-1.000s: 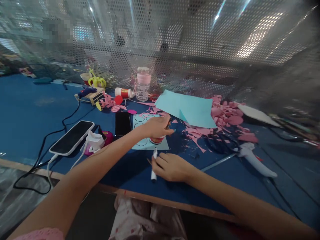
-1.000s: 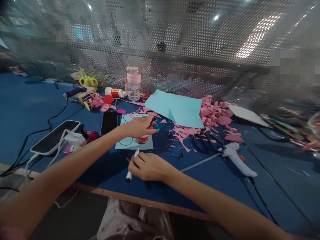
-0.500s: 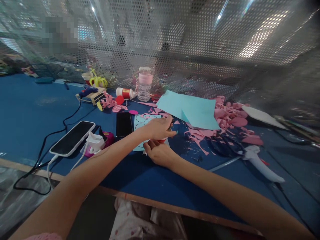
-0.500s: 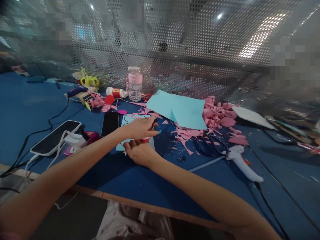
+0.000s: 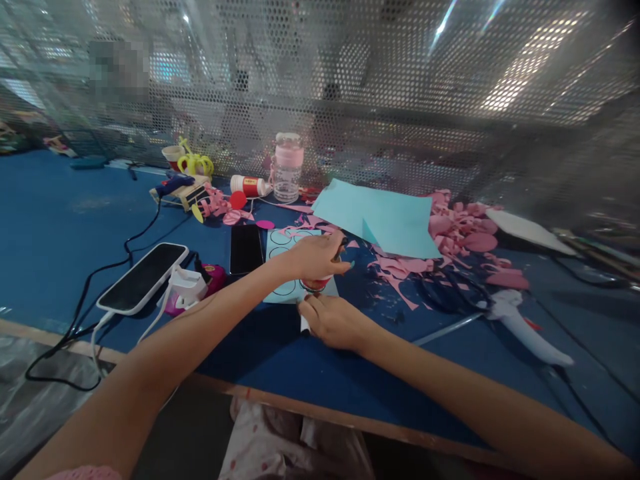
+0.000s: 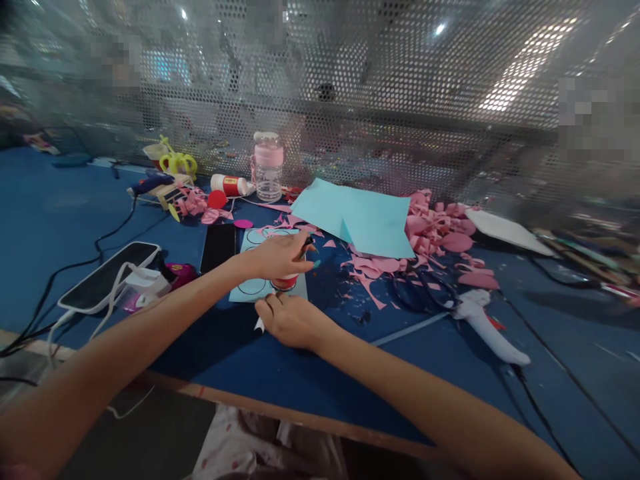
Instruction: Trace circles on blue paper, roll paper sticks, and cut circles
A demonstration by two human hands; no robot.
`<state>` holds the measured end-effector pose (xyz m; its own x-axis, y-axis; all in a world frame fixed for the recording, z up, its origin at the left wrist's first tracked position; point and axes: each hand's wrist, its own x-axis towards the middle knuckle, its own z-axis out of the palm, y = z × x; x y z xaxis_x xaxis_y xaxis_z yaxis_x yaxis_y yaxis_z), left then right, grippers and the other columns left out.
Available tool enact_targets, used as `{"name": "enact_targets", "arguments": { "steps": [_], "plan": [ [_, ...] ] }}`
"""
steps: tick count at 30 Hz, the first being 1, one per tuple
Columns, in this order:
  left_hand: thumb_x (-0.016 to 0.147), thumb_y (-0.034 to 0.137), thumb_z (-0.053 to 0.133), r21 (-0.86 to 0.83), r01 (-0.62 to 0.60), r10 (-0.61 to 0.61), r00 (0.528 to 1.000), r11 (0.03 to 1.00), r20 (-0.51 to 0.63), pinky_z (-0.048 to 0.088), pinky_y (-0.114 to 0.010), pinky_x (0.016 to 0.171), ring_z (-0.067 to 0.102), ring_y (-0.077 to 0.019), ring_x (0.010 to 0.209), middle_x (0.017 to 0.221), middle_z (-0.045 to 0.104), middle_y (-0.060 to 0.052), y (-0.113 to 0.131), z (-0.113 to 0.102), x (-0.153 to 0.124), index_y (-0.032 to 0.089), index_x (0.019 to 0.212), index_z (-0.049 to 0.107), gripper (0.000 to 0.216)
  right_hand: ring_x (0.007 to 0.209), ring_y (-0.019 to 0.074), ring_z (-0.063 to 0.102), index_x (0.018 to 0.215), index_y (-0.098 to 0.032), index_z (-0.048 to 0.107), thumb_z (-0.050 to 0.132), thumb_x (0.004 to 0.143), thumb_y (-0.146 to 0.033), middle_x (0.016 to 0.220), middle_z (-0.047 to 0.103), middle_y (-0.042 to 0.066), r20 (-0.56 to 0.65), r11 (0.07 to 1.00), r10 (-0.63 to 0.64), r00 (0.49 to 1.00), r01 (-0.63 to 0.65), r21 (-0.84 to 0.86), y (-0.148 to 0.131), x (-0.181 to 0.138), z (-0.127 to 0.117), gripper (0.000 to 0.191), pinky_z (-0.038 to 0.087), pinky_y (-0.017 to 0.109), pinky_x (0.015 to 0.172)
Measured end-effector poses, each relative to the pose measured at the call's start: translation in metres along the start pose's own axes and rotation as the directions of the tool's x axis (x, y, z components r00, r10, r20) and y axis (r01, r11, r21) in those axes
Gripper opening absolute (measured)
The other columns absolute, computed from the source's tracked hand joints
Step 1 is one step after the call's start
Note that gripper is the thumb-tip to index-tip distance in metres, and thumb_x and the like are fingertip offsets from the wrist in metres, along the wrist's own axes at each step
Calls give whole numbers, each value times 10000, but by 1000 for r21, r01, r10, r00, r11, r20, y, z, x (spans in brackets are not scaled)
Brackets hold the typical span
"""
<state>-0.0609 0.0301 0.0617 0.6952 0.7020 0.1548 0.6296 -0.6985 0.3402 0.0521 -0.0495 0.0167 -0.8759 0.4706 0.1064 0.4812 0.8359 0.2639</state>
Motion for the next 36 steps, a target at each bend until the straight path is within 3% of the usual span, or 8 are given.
{"name": "enact_targets", "arguments": {
  "steps": [3, 7, 11, 15, 18, 22, 30, 36],
  "plan": [
    [822, 415, 449, 4, 7, -7, 1000, 1000, 5, 430, -328, 767, 574, -251, 992, 1065, 605, -106, 1, -1, 0, 167, 1018, 365, 327, 652, 176, 555, 913, -114, 502, 333, 861, -172, 759, 588, 95, -79, 980, -1, 997, 17, 196, 14, -14, 1, 186, 406, 273, 547],
    [851, 446, 405, 16, -10, 10, 1000, 1000, 9, 422, -336, 786, 564, -256, 1013, 1065, 597, -123, 1, -1, 0, 164, 1014, 361, 329, 624, 132, 534, 890, -147, 498, 341, 892, -219, 730, 574, 50, -206, 834, 224, 953, -78, 546, 30, -30, 0, 173, 411, 245, 580],
    [905, 443, 277, 47, -16, 16, 1000, 999, 2, 414, -357, 809, 547, -257, 1045, 1078, 581, -145, 0, 0, 1, 157, 1052, 342, 327, 541, 102, 492, 785, -183, 482, 390, 889, -310, 645, 514, -9, -120, 597, 428, 896, -180, 782, 38, -38, 3, 188, 399, 234, 552],
    [923, 390, 237, 81, -7, 6, 1000, 997, 12, 413, -367, 821, 543, -252, 1047, 1075, 576, -158, 1, -1, 0, 146, 1064, 341, 301, 432, 83, 445, 729, -199, 427, 460, 845, -438, 576, 482, -41, 48, 244, 559, 828, -220, 944, 44, -41, 12, 267, 362, 215, 429],
    [929, 371, 209, 95, -20, 19, 1000, 995, 15, 411, -368, 832, 540, -252, 1048, 1087, 567, -157, 2, -1, -1, 146, 1040, 356, 291, 387, 82, 432, 738, -202, 409, 512, 799, -490, 521, 501, -51, 156, 41, 598, 786, -224, 974, 49, -40, 17, 312, 316, 207, 371],
    [933, 332, 201, 113, -26, 26, 1000, 993, 7, 395, -359, 875, 511, -245, 1103, 1126, 535, -152, 4, -1, -1, 152, 1039, 373, 271, 337, 71, 425, 740, -211, 372, 569, 753, -499, 486, 520, -70, 214, -122, 625, 751, -176, 977, 54, -35, 17, 349, 268, 190, 331],
    [932, 320, 227, 130, -80, 84, 996, 988, -30, 348, -368, 958, 425, -239, 1209, 1234, 465, -164, -1, 3, 1, 145, 1110, 392, 299, 282, 60, 373, 731, -201, 411, 647, 679, -471, 436, 506, -76, 293, -266, 679, 673, -147, 953, 61, -29, 20, 362, 213, 185, 292],
    [928, 328, 235, 98, -100, 108, 991, 990, -81, 257, -385, 1040, 209, -220, 1338, 1366, 346, -189, -9, 12, 4, 122, 1257, 294, 392, 290, 55, 356, 846, -210, 424, 641, 661, -480, 435, 499, -86, 350, -345, 703, 619, -132, 929, 70, -22, 25, 392, 197, 164, 310]
  ]
}}
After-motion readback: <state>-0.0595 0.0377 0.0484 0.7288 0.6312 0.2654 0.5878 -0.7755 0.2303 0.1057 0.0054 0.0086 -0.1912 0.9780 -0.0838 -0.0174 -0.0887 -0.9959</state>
